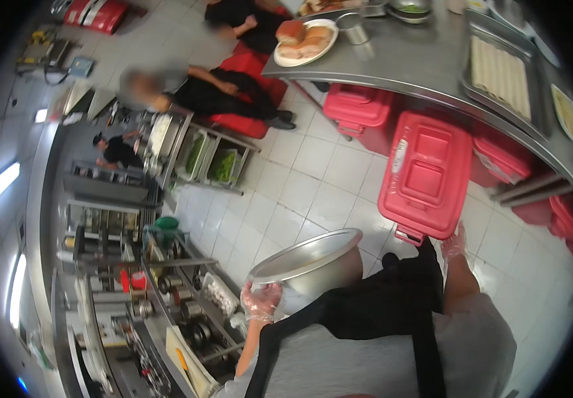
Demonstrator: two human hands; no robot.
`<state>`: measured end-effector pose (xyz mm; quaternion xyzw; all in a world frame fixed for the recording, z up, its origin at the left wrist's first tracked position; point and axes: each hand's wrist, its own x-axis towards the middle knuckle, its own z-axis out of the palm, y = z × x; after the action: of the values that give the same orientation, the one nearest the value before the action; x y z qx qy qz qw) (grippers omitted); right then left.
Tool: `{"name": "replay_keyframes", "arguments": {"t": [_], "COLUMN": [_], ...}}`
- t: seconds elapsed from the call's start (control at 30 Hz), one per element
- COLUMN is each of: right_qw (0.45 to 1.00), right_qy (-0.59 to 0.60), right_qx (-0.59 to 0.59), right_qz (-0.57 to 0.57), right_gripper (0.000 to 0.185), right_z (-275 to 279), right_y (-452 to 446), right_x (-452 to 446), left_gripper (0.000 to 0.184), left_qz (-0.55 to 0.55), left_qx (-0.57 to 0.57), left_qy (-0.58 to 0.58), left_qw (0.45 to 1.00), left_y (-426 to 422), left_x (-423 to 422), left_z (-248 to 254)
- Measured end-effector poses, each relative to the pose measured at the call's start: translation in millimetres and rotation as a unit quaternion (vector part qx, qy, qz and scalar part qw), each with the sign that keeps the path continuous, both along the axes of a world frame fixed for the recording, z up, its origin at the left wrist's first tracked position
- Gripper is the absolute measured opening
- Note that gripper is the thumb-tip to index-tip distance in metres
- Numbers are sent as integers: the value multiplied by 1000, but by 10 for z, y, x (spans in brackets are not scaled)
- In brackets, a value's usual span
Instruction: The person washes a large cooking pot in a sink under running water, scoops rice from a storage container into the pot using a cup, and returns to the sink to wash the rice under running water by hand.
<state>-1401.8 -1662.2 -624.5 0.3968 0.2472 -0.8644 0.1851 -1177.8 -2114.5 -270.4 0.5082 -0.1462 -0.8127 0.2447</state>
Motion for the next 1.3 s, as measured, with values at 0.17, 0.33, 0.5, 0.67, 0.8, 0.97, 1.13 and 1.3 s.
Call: {"name": "replay_keyframes", "arguments": {"t": [0.17,0.33,0.5,0.67,0.8,0.97,1.13,1.3], "right_qw": [989,964,982,990,986,984,975,988], "right_qy": [76,99,123,94,100,164,122,86], "right_qx": [120,219,134,-41,-82,16,172,119], "right_qz": [36,116,57,97,109,63,67,-46], "right_gripper": [60,62,61,60,60,62,69,68], "right_z": [1559,465,1242,1209,1521,1379,1163,-214], "right_y": [-264,-27,-259,40,260,794,1563,3005], "right_x": [-446,-1073,-979,-1113,-1323,-1574,-1962,-2704], "left_gripper": [65,65,58,56,55,56,61,65], "left_qz": [-9,138,64,4,14,17,-105,24], "left_qx": [-130,-117,-44,-4,-51,-30,80,3], "left_qy": [-55,-93,-74,-94,-150,-115,9,-96], "left_qw": [990,979,994,996,987,993,991,995], "left_y": [-179,-237,-633,-599,-227,-60,-248,670], "left_x": [145,162,595,603,336,337,703,79], "left_z": [-47,34,-235,-200,13,-21,-249,184]}}
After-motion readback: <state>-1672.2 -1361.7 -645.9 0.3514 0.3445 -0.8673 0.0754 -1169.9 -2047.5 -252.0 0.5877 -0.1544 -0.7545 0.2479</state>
